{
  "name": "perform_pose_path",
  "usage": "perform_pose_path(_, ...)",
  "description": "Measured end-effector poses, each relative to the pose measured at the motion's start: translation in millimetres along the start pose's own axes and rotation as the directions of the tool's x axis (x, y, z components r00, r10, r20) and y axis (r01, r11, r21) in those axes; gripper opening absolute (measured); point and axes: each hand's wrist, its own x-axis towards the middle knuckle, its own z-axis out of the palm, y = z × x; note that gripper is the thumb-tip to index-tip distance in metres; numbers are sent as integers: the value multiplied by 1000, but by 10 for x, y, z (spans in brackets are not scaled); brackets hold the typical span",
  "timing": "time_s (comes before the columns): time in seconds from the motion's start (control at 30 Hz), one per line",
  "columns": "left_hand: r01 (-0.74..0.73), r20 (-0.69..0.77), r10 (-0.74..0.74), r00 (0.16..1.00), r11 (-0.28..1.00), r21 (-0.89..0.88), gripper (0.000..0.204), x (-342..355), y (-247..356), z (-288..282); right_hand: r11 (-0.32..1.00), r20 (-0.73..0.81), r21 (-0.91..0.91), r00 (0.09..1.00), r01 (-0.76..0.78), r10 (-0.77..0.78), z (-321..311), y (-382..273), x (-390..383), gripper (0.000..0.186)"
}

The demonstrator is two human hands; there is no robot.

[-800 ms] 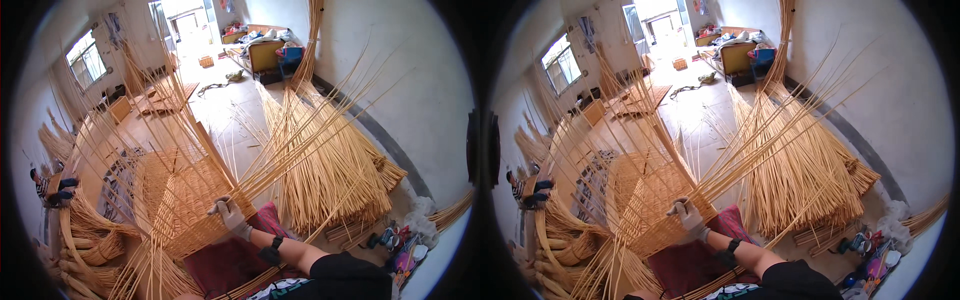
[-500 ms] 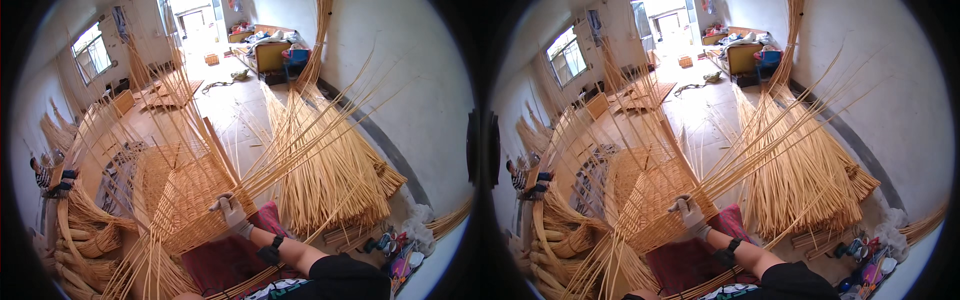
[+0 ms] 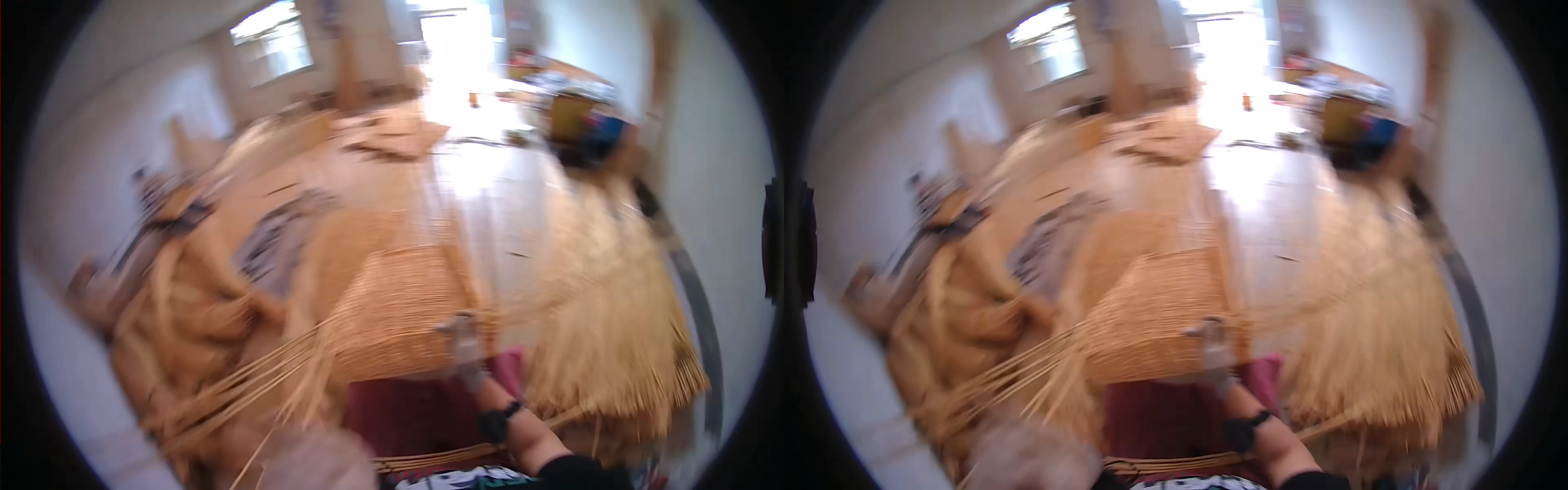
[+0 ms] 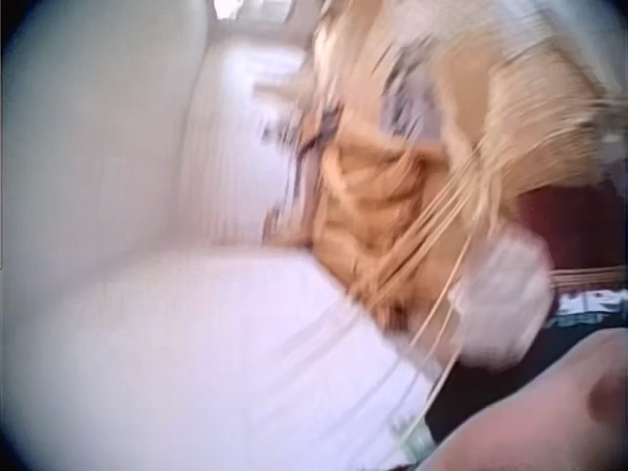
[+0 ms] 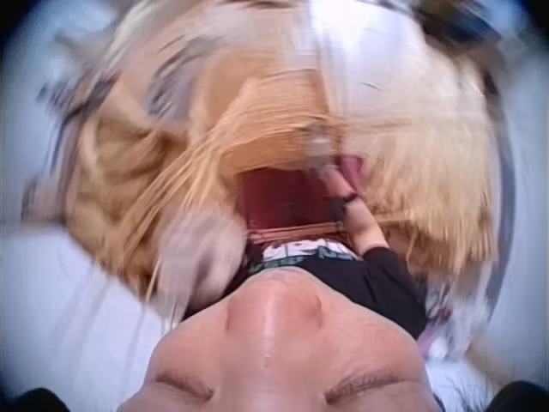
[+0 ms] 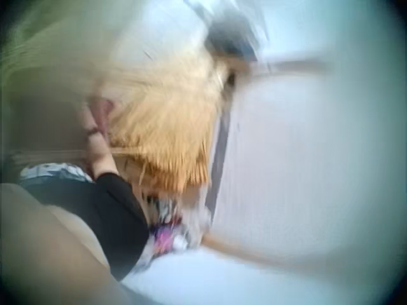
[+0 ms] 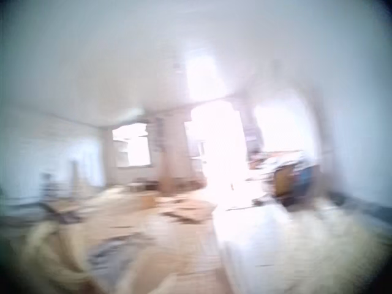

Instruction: Weaving the base and sides of a large wicker basket using long stalks.

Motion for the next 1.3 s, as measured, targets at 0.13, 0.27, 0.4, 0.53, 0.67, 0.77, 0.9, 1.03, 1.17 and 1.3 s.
perform_pose_path(0.13,637,-75,-635,769,771,-2,20,-495,-735,578,491,-153,852,811,-181,564,-65,-253,252,25)
perform_pose_path(0.27,811,-78,-816,572,548,205,33,-1463,-1229,797,385,-114,910,802,-153,586,-188,-525,395,23)
perform_pose_path(0.4,683,-16,-794,607,511,522,56,-1804,-1377,868,349,-89,924,798,-158,597,-97,-485,408,23)
perform_pose_path(0.53,746,26,-879,477,420,516,60,-1830,-1414,1024,388,-115,909,802,-153,586,-132,-427,420,20)
perform_pose_path(0.67,770,37,-887,461,420,480,58,-1831,-1441,1045,422,-152,895,791,-144,593,-160,-456,422,20)
perform_pose_path(0.77,740,4,-885,465,392,546,59,-1966,-1454,1101,365,-91,912,776,-186,624,-187,-540,410,20)
perform_pose_path(0.9,766,36,-916,400,356,535,61,-1934,-1442,1102,404,-133,898,765,-176,630,-150,-493,411,20)
perform_pose_path(1.03,744,15,-889,458,392,542,63,-1980,-1461,1116,392,-130,907,787,-151,603,-181,-466,399,20)
perform_pose_path(1.17,729,3,-865,501,424,537,64,-1993,-1476,1095,404,-104,895,794,-187,599,-187,-489,409,20)
perform_pose_path(1.3,747,25,-888,459,401,529,64,-1933,-1457,1089,417,-119,889,785,-189,609,-111,-363,363,20)
